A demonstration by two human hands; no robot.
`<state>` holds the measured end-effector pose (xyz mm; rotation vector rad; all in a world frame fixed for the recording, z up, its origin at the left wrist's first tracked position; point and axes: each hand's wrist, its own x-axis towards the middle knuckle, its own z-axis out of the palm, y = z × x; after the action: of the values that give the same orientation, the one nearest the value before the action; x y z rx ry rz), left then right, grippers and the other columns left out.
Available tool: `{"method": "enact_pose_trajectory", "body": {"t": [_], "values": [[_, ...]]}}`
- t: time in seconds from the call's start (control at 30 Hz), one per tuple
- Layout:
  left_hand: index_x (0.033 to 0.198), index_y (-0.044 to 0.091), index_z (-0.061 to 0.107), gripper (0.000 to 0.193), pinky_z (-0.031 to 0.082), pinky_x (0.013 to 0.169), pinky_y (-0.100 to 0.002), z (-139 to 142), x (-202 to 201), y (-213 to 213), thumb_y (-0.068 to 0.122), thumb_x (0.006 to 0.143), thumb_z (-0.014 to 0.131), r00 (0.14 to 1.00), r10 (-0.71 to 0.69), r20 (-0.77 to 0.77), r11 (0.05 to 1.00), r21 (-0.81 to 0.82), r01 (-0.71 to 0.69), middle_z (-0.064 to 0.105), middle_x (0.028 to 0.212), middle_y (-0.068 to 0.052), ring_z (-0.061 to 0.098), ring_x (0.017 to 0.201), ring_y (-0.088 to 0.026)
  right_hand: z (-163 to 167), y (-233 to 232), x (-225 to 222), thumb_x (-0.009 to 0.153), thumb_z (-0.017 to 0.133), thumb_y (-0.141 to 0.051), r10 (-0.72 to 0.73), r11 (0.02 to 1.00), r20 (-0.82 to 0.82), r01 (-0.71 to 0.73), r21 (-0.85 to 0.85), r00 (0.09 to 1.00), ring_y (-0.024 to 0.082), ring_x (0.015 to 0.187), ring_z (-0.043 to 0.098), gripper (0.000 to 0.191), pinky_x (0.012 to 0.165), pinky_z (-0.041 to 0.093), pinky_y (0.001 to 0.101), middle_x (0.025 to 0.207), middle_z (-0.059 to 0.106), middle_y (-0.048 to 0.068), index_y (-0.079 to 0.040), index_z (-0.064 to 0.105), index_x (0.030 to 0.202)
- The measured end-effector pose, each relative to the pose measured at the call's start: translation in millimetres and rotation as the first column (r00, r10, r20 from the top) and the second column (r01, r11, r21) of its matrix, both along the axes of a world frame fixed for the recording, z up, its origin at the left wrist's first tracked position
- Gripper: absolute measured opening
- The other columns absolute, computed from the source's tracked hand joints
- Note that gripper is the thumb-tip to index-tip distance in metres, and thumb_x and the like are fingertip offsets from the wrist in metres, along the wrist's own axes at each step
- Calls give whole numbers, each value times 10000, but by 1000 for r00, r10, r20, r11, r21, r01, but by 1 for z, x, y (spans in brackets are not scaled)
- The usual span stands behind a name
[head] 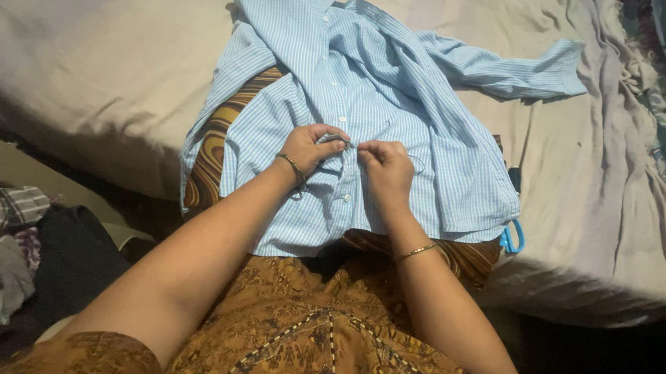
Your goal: The person sews a button onto a light blue striped shirt using a needle and thread. They repeatedly pass the needle through the button and fabric, pull the thread tight, and finish by cutting the thread with scissors.
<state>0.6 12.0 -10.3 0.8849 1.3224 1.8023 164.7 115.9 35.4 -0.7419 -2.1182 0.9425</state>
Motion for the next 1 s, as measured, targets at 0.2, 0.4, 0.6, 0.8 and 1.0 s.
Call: {"method": "enact_pose_trajectory", "body": {"t": [0.2,0.4,0.6,0.8,1.0], "values": [[1072,30,767,195,552,782,-220,-2,0,2,77,882,763,1000,1,-10,1000,3,-1,767,949,-29,687,852,-78,-7,2,-4,840,767,-68,29,1000,-31,-29,13,999,157,777,669,137,724,547,281,889,650,60,-102,799,969],[1080,34,766,202,548,780,-217,-3,-4,3,79,883,768,999,-30,33,1000,-1,30,758,942,-20,683,849,-79,-6,-2,-5,853,753,-34,52,999,-68,-50,19,996,157,786,657,136,714,534,282,890,654,57,-92,792,970],[1079,42,766,201,551,799,-218,-3,-7,3,79,881,770,995,-76,60,997,15,75,757,945,-19,689,865,-78,-3,-5,-8,877,738,-18,80,992,-122,-66,112,989,177,802,658,122,721,532,298,894,651,64,-93,781,963],[1066,49,764,194,542,788,-226,6,-8,1,88,877,775,987,-106,124,994,-1,107,743,937,-11,669,855,-84,2,-9,-8,884,742,-22,87,979,-122,-62,194,989,202,803,656,120,723,533,313,884,644,71,-100,771,970],[1064,57,773,196,540,795,-227,13,-6,-3,139,886,779,995,-94,39,994,-50,96,738,935,3,656,855,-74,3,-9,-6,885,732,-9,93,985,-115,-74,158,989,191,802,640,126,720,525,306,879,637,68,-93,775,968]]}}
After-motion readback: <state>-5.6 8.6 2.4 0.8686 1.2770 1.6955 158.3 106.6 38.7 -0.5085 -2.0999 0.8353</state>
